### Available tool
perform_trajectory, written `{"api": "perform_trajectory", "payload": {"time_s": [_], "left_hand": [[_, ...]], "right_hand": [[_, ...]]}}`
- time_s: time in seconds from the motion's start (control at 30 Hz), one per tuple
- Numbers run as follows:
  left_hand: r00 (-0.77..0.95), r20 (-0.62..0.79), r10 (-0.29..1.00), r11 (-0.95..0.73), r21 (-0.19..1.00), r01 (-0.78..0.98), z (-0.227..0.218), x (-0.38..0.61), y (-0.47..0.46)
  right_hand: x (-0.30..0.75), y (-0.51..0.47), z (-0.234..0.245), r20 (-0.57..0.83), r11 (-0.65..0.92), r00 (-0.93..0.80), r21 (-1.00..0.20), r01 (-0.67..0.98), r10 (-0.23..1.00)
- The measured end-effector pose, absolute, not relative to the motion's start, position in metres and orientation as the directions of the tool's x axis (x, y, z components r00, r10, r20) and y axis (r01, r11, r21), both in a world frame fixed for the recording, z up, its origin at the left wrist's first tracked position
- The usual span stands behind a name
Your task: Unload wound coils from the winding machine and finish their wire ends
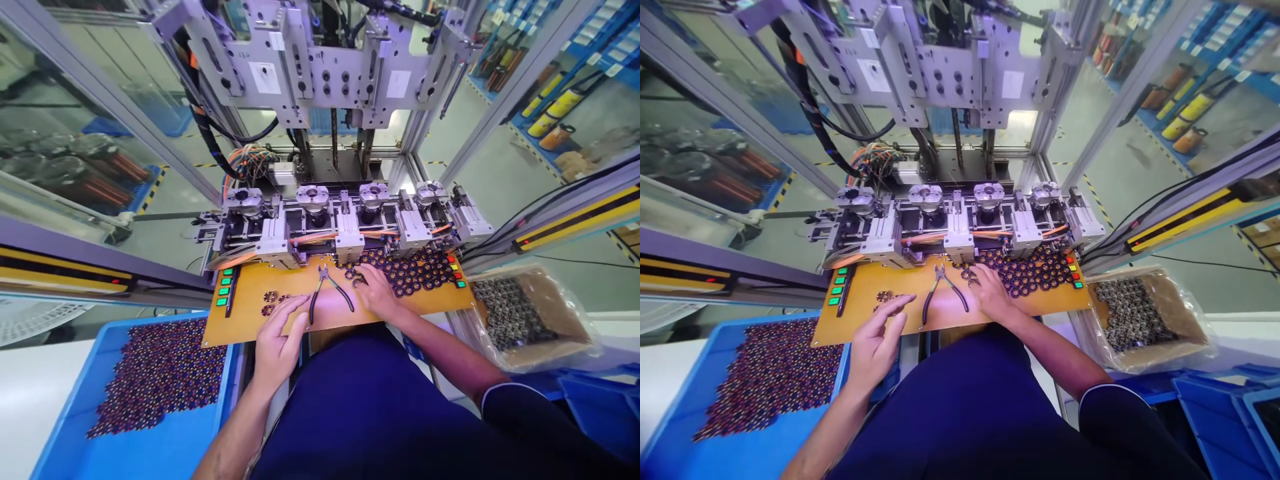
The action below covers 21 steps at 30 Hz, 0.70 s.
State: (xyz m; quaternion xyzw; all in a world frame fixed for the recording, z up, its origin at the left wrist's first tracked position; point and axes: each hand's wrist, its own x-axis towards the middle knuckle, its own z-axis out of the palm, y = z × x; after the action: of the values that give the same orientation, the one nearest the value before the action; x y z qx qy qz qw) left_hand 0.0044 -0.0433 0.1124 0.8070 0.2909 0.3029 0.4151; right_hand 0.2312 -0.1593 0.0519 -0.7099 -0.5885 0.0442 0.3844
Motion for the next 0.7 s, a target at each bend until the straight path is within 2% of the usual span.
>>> {"api": "perform_trajectory", "payload": {"time_s": [0.17,0.27,0.33,0.4,0.53,0.7], "left_hand": [[0.727,0.226,0.649,-0.468,0.872,0.146,0.129,0.013,-0.055],[0.724,0.236,0.648,-0.397,0.916,0.057,0.141,0.014,-0.061],[0.667,0.287,0.687,-0.414,0.909,0.036,0.147,0.013,-0.062],[0.604,0.392,0.694,-0.515,0.857,0.035,0.151,0.013,-0.061],[0.554,0.582,0.595,-0.686,0.727,-0.027,0.152,0.014,-0.056],[0.533,0.597,0.600,-0.705,0.709,0.000,0.148,0.013,-0.054]], "right_hand": [[0.198,-0.164,0.111,0.460,0.182,0.259,-0.715,0.675,0.850],[0.180,-0.161,0.139,0.485,0.325,0.266,-0.818,0.474,0.833],[0.174,-0.157,0.148,0.481,0.381,0.268,-0.856,0.349,0.835],[0.173,-0.152,0.151,0.459,0.392,0.249,-0.878,0.276,0.853],[0.175,-0.144,0.152,0.370,0.331,0.237,-0.925,0.187,0.898],[0.170,-0.137,0.149,0.309,0.277,0.240,-0.947,0.161,0.920]]}}
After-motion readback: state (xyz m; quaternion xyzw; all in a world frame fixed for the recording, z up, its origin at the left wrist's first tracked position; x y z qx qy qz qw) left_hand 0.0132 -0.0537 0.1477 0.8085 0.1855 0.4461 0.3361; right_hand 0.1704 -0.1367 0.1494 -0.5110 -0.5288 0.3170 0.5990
